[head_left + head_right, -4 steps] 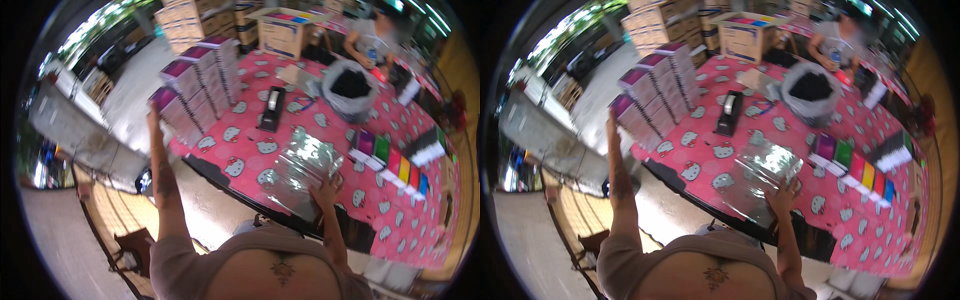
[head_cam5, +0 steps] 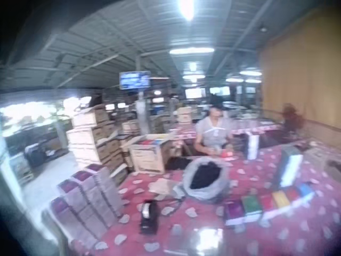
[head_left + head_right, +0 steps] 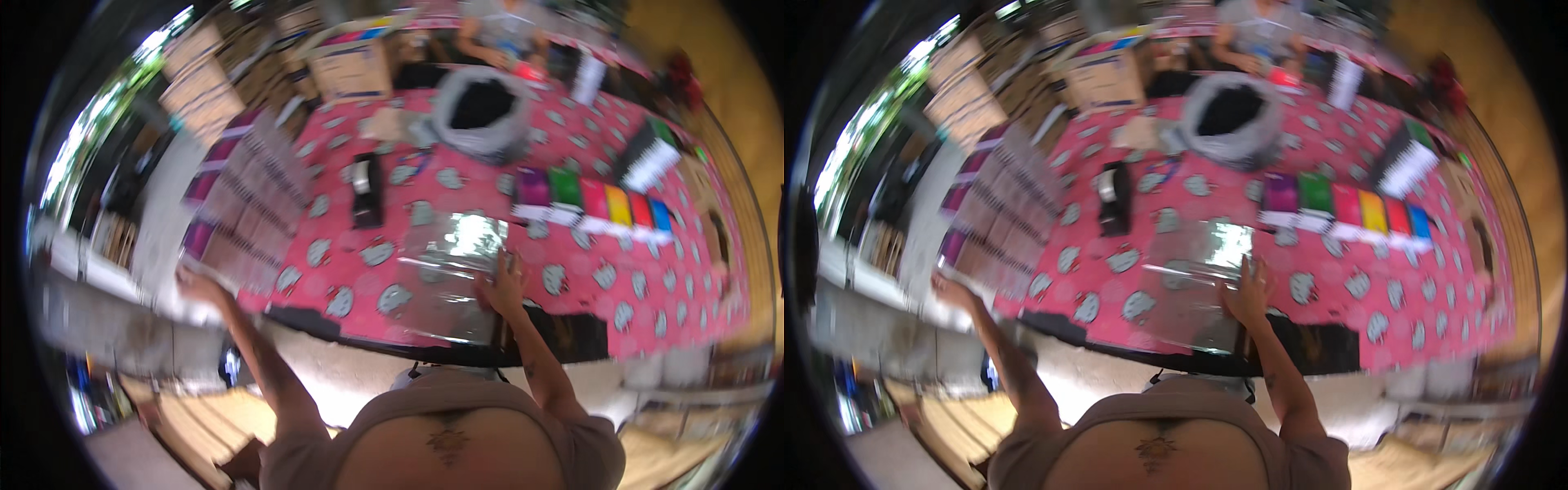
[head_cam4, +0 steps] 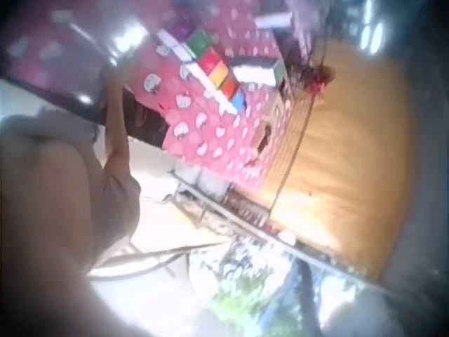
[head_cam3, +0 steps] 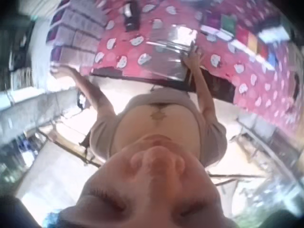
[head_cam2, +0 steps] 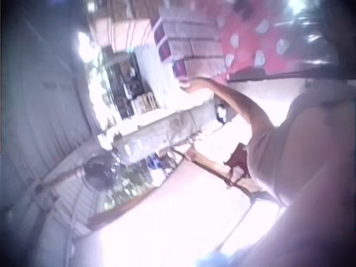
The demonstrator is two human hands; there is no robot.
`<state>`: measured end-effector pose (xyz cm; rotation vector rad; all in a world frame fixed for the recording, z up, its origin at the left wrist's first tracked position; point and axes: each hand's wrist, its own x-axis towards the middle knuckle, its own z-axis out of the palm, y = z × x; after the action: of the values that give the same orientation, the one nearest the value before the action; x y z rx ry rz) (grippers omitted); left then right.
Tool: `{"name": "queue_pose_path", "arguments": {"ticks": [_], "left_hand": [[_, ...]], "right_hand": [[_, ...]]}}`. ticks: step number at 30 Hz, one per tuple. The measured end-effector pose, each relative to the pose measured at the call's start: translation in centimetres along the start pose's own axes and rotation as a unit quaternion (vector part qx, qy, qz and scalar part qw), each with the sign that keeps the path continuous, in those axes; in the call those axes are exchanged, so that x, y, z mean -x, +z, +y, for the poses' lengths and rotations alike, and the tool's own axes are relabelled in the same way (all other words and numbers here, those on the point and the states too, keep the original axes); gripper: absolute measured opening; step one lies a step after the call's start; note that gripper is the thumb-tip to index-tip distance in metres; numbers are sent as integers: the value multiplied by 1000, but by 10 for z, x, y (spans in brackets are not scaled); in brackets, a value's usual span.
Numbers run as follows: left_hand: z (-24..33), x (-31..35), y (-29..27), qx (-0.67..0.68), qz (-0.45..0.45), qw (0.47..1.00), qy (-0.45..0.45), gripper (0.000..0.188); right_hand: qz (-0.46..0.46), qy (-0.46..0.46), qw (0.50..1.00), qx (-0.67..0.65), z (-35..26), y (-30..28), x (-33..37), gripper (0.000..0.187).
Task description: The person sorts small colored notebooks into stacks, places each stack into a clear plastic bag, and seals the bag using a tape dispenser.
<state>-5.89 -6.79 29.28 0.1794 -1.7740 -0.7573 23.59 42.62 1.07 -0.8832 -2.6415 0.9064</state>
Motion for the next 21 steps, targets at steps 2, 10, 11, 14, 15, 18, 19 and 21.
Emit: {"name": "queue_pose_path", "arguments": {"ticks": [2, 10, 11, 14, 15, 18, 19, 21], "left_hand": [[126, 119, 9, 65, -21, 996, -54, 48], [390, 459, 28, 252, -589, 723, 258, 54], [424, 494, 31, 297, -580, 703, 285, 57], [538, 593, 41, 376, -607, 620, 325, 64], [569, 618, 45, 392, -595, 611, 344, 65], [650, 686, 47, 400, -540, 630, 390, 63], [672, 702, 47, 394, -515, 644, 405, 62], [692, 730, 62, 366, -483, 677, 417, 50]], "right_hand": [[101, -16, 994, 30, 53, -65, -45, 88], [202, 80, 964, 155, 240, -272, -122, 77], [201, 81, 960, 179, 263, -296, -134, 76], [203, 98, 935, 274, 348, -362, -165, 73], [206, 95, 924, 307, 367, -373, -172, 71], [167, 45, 945, 278, 415, -400, -176, 65], [156, 37, 939, 305, 427, -409, -178, 64], [131, 5, 925, 357, 431, -419, -187, 61]]}}
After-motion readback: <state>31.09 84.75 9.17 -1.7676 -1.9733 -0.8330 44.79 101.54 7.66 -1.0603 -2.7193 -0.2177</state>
